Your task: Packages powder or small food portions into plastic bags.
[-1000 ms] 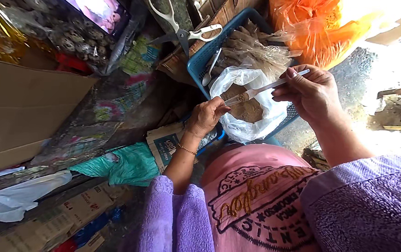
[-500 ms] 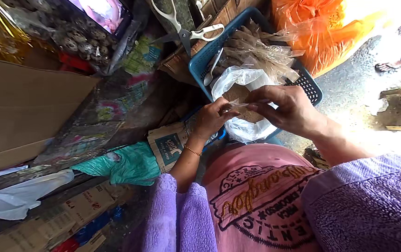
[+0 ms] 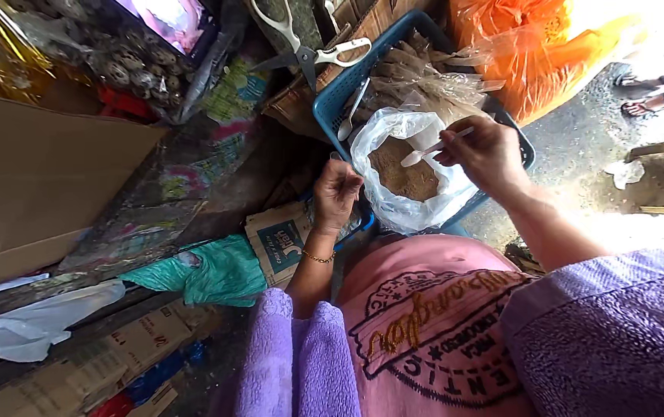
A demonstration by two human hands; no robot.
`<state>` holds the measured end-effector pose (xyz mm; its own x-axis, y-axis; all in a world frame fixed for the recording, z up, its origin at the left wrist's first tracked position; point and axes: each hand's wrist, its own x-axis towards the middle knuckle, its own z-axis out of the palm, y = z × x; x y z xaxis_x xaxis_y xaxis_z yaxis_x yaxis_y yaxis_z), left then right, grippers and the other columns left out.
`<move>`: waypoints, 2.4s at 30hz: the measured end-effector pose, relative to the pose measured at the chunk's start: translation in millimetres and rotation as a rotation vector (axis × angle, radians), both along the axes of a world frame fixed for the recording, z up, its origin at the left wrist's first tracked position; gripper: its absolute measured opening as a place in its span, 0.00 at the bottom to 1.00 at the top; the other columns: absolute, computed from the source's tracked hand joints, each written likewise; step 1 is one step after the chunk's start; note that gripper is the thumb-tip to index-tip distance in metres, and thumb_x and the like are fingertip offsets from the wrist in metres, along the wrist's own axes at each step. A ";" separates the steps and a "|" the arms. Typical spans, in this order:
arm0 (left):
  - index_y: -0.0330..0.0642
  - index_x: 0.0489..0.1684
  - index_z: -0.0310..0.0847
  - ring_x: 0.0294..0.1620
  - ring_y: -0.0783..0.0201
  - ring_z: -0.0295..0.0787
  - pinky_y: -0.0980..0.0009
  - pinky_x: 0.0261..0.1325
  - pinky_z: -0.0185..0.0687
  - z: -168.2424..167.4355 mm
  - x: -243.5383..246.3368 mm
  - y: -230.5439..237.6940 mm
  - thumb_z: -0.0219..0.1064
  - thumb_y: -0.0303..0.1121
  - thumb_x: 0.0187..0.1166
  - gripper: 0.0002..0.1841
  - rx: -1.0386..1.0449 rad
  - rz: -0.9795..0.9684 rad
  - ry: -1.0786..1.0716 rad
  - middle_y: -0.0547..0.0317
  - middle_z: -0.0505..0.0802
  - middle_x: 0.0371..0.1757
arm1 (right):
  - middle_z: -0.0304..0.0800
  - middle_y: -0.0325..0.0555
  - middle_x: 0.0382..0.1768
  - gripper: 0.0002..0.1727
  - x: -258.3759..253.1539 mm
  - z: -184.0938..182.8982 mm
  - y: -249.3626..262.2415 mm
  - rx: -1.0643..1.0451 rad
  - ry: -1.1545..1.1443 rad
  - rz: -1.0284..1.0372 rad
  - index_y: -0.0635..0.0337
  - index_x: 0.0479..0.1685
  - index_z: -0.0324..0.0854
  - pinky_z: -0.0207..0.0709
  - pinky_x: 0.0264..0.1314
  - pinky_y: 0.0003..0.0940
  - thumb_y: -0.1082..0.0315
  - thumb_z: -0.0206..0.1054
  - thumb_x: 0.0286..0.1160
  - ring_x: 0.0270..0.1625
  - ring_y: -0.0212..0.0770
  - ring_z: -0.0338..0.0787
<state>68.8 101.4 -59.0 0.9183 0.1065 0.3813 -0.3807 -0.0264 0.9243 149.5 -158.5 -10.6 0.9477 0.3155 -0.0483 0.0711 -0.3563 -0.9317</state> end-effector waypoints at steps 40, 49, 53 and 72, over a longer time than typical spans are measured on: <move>0.36 0.31 0.82 0.23 0.63 0.79 0.61 0.32 0.76 19.9 30.8 5.6 0.70 0.47 0.80 0.19 0.731 -0.236 0.284 0.57 0.83 0.21 | 0.96 0.38 0.31 0.07 -0.3 44.9 -12.7 0.523 0.228 -0.154 0.56 0.43 0.80 0.95 0.38 0.33 0.71 0.57 0.89 0.30 0.36 0.97; 0.36 0.31 0.82 0.21 0.65 0.77 0.63 0.30 0.75 17.9 32.6 5.0 0.68 0.47 0.82 0.20 0.711 -0.255 0.277 0.58 0.81 0.19 | 0.96 0.37 0.32 0.05 -1.5 41.1 -5.8 0.499 0.193 -0.113 0.55 0.44 0.79 0.95 0.38 0.32 0.71 0.58 0.88 0.30 0.35 0.97; 0.36 0.29 0.81 0.19 0.66 0.73 0.65 0.27 0.71 19.3 32.7 4.1 0.67 0.46 0.82 0.20 0.711 -0.251 0.268 0.59 0.79 0.18 | 0.96 0.37 0.32 0.05 -2.6 36.6 -1.6 0.488 0.168 -0.084 0.56 0.45 0.80 0.95 0.39 0.33 0.72 0.59 0.88 0.31 0.36 0.97; 0.35 0.36 0.80 0.33 0.81 0.81 0.81 0.41 0.79 -6.1 9.9 -3.8 0.73 0.34 0.78 0.11 0.237 -0.082 0.173 0.65 0.86 0.31 | 0.94 0.46 0.50 0.12 -9.6 70.4 -5.7 0.242 -0.459 0.389 0.69 0.53 0.85 0.91 0.58 0.32 0.69 0.61 0.87 0.51 0.33 0.94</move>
<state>78.7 97.6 -65.1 0.9736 -0.0439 0.2240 -0.2281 -0.2250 0.9473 139.9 -164.3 59.8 0.6697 0.5910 0.4497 0.5624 -0.0082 -0.8268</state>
